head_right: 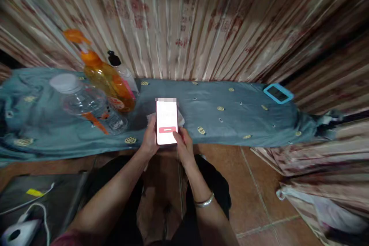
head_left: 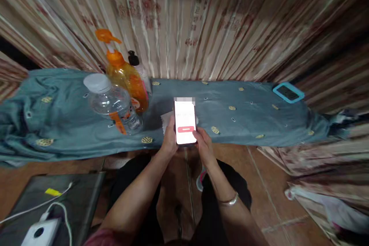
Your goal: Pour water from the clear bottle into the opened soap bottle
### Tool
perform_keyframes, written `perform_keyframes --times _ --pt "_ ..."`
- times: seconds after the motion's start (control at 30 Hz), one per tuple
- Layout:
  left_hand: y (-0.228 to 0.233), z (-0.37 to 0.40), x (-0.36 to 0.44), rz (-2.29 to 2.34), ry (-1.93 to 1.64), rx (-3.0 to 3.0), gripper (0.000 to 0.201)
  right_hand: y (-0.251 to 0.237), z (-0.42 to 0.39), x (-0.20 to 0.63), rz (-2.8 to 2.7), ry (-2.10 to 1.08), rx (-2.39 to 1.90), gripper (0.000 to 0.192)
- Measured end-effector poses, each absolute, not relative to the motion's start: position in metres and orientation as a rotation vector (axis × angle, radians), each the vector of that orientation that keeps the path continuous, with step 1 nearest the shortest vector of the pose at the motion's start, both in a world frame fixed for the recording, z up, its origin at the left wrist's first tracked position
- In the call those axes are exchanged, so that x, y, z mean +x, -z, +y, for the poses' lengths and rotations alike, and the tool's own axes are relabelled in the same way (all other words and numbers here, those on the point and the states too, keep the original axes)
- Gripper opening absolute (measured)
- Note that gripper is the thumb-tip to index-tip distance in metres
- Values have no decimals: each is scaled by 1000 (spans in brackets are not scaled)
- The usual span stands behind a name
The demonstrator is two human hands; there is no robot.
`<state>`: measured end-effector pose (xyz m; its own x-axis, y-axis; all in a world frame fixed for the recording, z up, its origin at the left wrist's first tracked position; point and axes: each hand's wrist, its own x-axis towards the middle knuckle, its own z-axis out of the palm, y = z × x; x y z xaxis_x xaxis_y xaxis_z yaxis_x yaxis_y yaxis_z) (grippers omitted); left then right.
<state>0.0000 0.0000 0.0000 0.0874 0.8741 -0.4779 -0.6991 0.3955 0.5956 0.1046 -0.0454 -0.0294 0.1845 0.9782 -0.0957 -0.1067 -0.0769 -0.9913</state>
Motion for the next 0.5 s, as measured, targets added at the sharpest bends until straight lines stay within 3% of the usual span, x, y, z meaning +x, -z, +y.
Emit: perform_keyframes --times 0.17,0.5 --pt "5 1 -1 858 -1190 267 43 26 -46 103 -989 -1160 -1319 40" --pt "12 7 0 841 -1266 309 38 28 -51 99 -1258 -955 -1448 80"
